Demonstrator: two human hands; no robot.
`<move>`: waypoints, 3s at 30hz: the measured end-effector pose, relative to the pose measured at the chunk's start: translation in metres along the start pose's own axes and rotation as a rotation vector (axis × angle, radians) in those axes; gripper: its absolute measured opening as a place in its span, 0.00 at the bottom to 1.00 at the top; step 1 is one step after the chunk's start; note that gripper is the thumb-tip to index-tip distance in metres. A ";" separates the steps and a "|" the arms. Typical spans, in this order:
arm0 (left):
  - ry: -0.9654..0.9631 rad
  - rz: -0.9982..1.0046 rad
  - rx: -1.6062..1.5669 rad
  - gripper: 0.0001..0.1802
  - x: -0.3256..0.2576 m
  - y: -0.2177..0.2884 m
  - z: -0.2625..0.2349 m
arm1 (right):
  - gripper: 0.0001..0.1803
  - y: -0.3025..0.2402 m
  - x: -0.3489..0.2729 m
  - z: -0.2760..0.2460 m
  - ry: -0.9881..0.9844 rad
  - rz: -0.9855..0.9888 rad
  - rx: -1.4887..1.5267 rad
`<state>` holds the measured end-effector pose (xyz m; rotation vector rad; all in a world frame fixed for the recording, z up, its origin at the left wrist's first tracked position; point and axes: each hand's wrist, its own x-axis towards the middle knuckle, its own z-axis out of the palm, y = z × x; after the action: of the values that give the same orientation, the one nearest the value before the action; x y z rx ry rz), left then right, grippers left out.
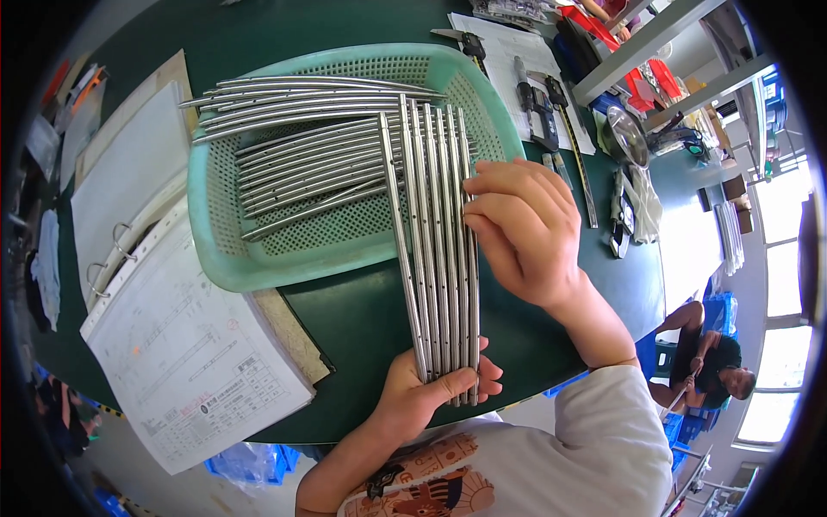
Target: Inspecting metal rods for defects and checking small holes using a thin probe tool.
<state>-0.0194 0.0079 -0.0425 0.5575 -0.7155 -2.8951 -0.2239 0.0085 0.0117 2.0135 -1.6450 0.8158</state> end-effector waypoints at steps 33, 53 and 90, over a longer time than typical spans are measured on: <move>-0.024 -0.002 0.006 0.21 -0.001 0.000 0.000 | 0.05 -0.003 -0.008 0.005 0.003 0.082 0.164; -0.003 -0.006 0.005 0.22 -0.001 0.000 0.000 | 0.08 -0.002 -0.006 0.001 0.013 -0.008 0.092; 0.050 0.055 0.066 0.23 0.004 -0.006 0.006 | 0.09 -0.023 0.008 -0.002 -0.068 0.032 -0.043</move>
<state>-0.0250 0.0148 -0.0416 0.6054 -0.8086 -2.8054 -0.2011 0.0083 0.0194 2.0110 -1.7217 0.7244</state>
